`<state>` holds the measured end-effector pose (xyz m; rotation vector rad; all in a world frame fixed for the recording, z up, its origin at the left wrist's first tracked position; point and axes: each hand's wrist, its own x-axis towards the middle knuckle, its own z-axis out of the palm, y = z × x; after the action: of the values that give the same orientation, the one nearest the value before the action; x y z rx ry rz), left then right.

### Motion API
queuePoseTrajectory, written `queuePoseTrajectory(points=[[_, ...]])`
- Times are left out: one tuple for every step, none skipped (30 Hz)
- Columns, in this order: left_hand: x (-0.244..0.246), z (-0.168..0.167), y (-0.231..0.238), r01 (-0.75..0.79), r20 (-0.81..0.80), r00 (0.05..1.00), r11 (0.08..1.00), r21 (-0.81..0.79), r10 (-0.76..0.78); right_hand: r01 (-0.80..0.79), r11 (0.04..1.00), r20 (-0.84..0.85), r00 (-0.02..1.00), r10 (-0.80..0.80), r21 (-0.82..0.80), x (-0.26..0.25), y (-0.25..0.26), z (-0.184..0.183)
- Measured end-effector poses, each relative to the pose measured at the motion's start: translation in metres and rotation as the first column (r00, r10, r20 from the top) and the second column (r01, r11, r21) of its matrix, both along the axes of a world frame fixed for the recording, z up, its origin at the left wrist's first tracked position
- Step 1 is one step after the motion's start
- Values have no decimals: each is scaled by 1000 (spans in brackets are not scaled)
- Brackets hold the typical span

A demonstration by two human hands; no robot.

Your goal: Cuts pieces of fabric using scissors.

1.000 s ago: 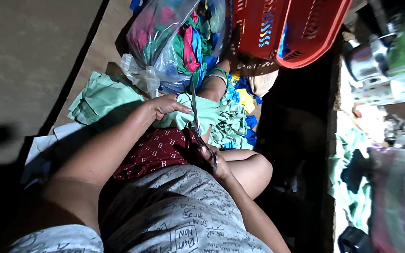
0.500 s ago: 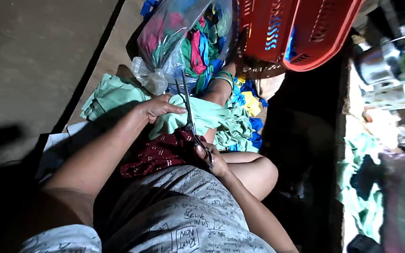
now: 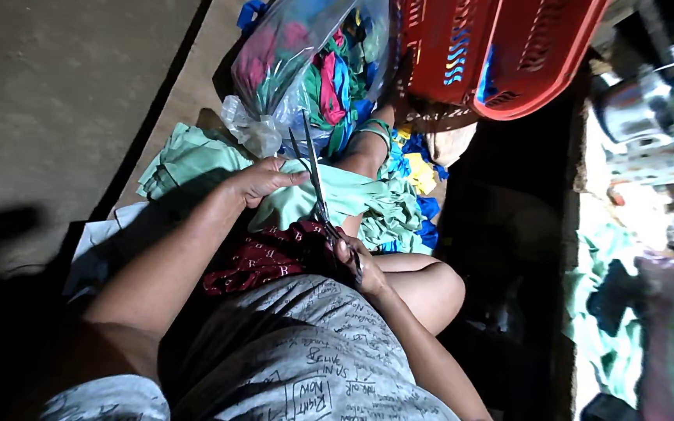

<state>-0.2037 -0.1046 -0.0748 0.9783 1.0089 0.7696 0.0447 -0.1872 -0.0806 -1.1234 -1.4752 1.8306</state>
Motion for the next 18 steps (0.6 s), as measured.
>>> queuePoseTrajectory(points=[[0,0,1,-22,-26,999,1000,16,22,27,1000,-24,999,-27,-1,0,-3,-1],[2,0,1,-34,-41,999,999,23,35,46,999,-31,998,-46,1,-1,-5,-1],[3,-1,1,-41,-45,998,999,23,42,55,998,-29,998,-55,3,-1,-6,-2],[5,-2,1,-42,-47,998,999,21,43,57,998,-19,998,-57,0,0,-6,-3],[6,-2,1,-32,-48,998,999,20,33,51,999,-5,999,-51,-3,0,-5,-3],[7,-1,1,-14,-42,999,1000,22,15,33,999,16,999,-33,4,0,-3,-1],[7,1,0,10,-31,999,1000,23,-9,-1,1000,48,999,0,18,0,-1,0],[6,2,-1,42,-16,999,999,26,-42,-50,999,81,996,48,20,1,0,0],[6,3,-3,79,-5,997,996,30,-79,-101,995,92,991,101,-5,3,1,1],[8,4,-5,106,9,994,994,28,-107,-129,991,92,987,130,-20,3,2,1],[8,5,-6,118,18,993,993,22,-118,-115,993,78,990,117,-28,2,1,-1],[8,5,-6,113,19,993,993,18,-114,-75,997,55,996,76,-22,0,0,-3],[7,5,-7,94,12,995,995,18,-95,-33,999,37,999,33,-6,-2,-1,-5],[6,6,-7,66,-9,998,998,18,-66,3,1000,22,1000,-4,12,-3,-2,-4],[6,7,-7,32,-37,999,999,25,-31,28,999,11,1000,-28,27,-4,-4,-3],[6,7,-7,-8,-70,997,999,42,11,41,998,10,999,-41,39,-4,-5,-2],[7,5,-5,-46,-93,994,996,73,53,50,998,13,999,-51,47,-5,-5,-1],[7,3,-4,-69,-116,990,992,110,82,52,998,22,998,-53,45,-5,-5,-1]])
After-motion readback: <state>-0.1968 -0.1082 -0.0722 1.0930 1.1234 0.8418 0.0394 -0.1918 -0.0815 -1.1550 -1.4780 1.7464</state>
